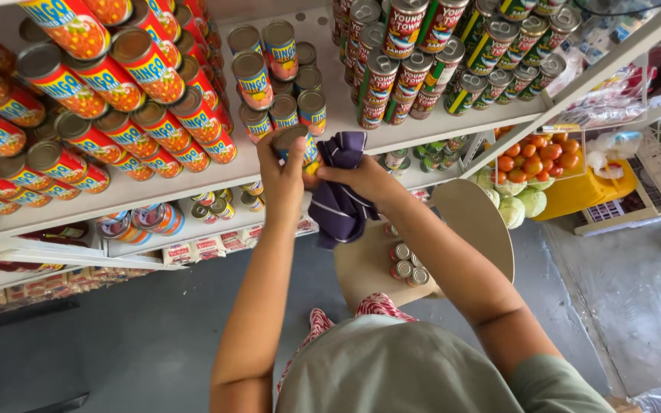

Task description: The recorder is wiping individual canned goods with a purple cloth and organizing them on a store shelf.

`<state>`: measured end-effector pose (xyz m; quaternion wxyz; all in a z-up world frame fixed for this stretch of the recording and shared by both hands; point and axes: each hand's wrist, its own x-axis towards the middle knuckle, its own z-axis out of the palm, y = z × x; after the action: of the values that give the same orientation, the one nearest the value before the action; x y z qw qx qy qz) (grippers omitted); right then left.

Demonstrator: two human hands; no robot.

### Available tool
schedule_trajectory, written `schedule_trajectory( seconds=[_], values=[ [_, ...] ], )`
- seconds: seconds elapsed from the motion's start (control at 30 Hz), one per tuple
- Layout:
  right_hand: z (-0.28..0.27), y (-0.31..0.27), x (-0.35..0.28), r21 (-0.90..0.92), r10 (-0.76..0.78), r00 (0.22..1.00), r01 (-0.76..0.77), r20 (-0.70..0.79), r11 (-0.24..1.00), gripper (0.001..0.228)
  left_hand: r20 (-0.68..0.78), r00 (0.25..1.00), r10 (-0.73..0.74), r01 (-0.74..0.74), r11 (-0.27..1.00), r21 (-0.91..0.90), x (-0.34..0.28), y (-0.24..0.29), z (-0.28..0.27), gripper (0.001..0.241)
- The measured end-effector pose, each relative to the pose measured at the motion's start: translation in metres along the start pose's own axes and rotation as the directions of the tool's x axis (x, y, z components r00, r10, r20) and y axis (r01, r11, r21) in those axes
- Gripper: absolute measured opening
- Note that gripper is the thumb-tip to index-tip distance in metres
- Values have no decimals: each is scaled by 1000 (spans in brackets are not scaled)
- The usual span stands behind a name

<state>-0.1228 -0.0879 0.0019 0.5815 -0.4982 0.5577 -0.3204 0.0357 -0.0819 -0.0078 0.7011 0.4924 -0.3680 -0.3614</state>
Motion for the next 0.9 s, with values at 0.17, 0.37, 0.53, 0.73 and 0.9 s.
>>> schedule_trajectory(
  seconds=[0.17,0.37,0.53,0.73,0.9],
  values=[
    [-7,0,60,322,-111,982,156,-156,934,66,560,740,373,-641,644,417,85,16,-7,73],
    [-11,-33,99,358,-83,984,135,-155,924,28,731,566,380,-824,262,502,160,56,29,57],
    [1,-29,111,373,-56,988,106,-145,922,29,738,592,323,-799,114,591,194,9,27,64],
    [5,-25,119,379,-64,987,116,-147,918,27,729,579,365,-801,90,591,199,-11,18,63],
    [8,-21,121,339,-87,985,133,-148,931,29,722,600,344,-786,87,612,197,-14,16,65]
  ],
)
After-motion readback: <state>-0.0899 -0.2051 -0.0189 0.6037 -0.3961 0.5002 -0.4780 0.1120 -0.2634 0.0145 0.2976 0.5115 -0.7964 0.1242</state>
